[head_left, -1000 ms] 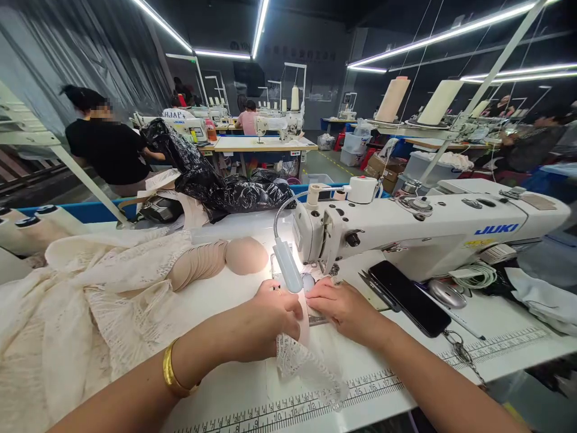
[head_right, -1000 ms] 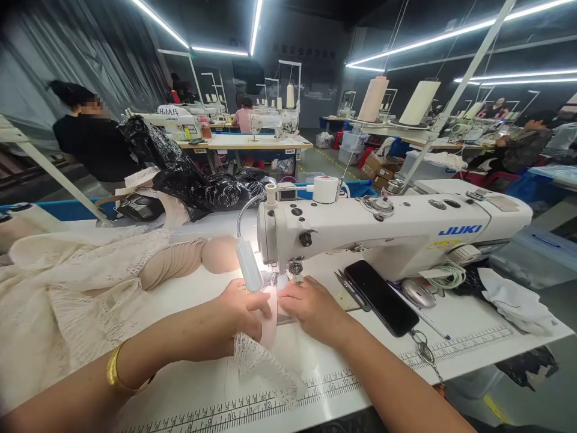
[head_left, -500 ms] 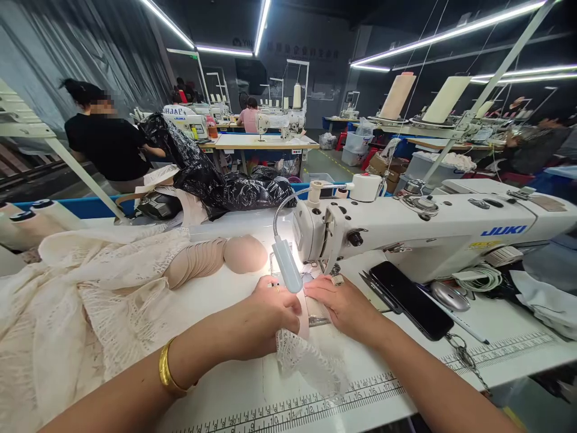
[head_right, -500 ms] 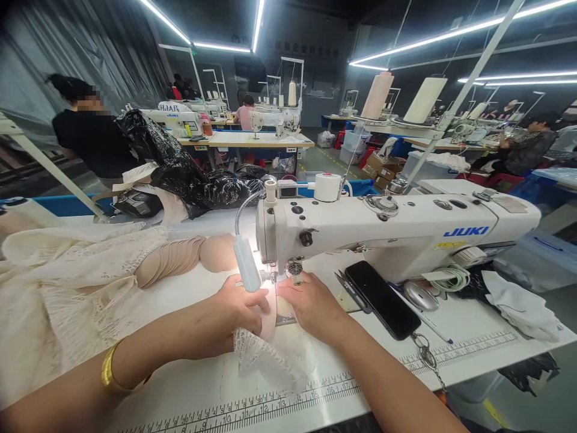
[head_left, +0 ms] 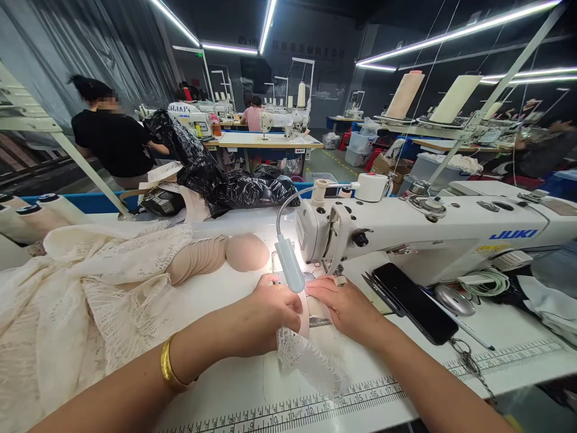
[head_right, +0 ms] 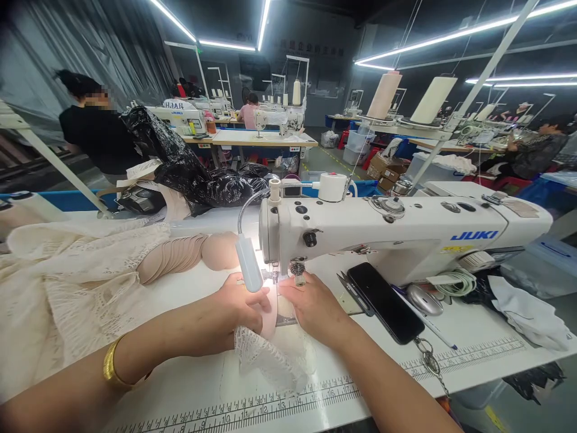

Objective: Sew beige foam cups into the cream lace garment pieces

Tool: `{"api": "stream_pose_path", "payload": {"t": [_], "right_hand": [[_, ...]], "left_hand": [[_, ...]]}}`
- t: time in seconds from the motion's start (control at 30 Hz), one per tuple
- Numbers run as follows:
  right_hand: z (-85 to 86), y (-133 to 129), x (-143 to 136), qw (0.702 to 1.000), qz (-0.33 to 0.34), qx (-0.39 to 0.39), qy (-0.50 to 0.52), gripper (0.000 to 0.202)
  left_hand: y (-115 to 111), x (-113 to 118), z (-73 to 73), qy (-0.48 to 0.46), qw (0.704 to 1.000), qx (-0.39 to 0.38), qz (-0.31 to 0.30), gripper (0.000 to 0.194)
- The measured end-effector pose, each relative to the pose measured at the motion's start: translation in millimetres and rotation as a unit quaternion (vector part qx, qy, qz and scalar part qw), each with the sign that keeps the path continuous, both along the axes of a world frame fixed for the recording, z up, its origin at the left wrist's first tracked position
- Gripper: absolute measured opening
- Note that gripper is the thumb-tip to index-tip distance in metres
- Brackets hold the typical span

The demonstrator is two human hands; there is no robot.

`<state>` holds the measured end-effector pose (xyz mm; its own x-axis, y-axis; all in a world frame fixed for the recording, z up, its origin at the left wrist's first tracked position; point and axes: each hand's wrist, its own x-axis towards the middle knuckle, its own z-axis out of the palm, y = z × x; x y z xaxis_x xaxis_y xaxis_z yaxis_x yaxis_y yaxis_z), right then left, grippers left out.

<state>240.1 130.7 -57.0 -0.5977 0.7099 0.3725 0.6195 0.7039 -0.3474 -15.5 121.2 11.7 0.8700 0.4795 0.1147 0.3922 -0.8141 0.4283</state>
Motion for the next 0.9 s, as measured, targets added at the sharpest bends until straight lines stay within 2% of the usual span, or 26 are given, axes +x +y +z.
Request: {"api": "stream_pose_path", "payload": {"t": [0.7,0.9], "right_hand": [[5.6,-1.8,-0.6,1.0,0.002,0.01,-0.021,0.056],[6.0,-2.4,-0.4,1.0,-0.001,0.012,-0.029,0.059]], "left_hand": [[1.7,-1.6,-6.3,-0.002,1.0,-0.017,0.003,0.021],[1.3,-2.7,-4.6,0.025,1.0,-0.017,0.006,0.019]]}}
